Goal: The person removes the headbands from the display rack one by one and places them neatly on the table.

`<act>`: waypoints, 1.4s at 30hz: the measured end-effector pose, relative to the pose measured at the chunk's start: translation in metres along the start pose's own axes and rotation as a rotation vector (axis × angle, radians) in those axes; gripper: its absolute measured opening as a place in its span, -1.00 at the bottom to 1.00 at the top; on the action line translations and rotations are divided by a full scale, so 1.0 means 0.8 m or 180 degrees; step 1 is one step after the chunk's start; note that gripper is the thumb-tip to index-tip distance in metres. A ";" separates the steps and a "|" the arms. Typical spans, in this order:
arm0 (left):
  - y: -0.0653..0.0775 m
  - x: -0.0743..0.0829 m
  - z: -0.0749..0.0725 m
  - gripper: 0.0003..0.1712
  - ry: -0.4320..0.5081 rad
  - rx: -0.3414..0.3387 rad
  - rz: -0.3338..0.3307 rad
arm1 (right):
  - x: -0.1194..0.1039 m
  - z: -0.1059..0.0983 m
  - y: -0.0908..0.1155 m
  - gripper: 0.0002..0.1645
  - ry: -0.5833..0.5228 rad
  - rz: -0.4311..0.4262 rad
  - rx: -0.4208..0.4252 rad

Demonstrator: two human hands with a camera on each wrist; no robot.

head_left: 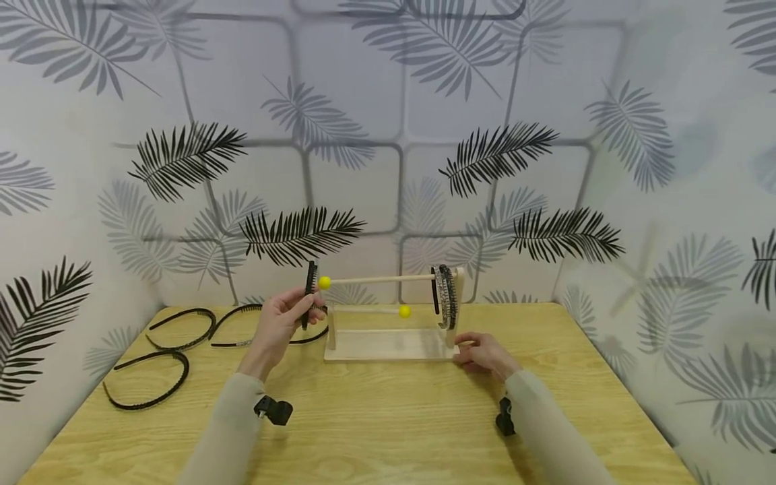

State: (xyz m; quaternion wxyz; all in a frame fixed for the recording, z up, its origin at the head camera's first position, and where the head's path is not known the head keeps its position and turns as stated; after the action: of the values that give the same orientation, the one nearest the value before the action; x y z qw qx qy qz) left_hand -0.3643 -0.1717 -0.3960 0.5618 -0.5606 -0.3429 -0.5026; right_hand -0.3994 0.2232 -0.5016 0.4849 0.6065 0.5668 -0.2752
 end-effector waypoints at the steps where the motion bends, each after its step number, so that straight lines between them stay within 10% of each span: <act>1: 0.001 0.000 0.000 -0.56 0.0047 -0.0024 -0.0023 | 0.001 0.000 0.000 -0.48 -0.0009 0.0004 0.0015; 42: 0.069 -0.047 -0.075 -0.22 -0.1184 -0.0828 -0.0825 | -0.002 -0.001 0.002 -0.48 -0.0052 -0.0002 0.0016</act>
State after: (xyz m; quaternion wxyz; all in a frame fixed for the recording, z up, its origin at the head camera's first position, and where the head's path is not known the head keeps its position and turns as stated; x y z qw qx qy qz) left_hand -0.3325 -0.2309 -0.4552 0.3431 -0.6622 -0.4418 -0.4985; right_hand -0.3986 0.2237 -0.4998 0.4879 0.6053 0.5623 -0.2817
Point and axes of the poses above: each hand's wrist, its own y-axis away from the middle knuckle, its own z-axis out of the palm, x = y × z, the point moved 5 cm from there along -y, towards the middle knuckle, and after that the axes turned 2 degrees about y, right-handed, at the moved point
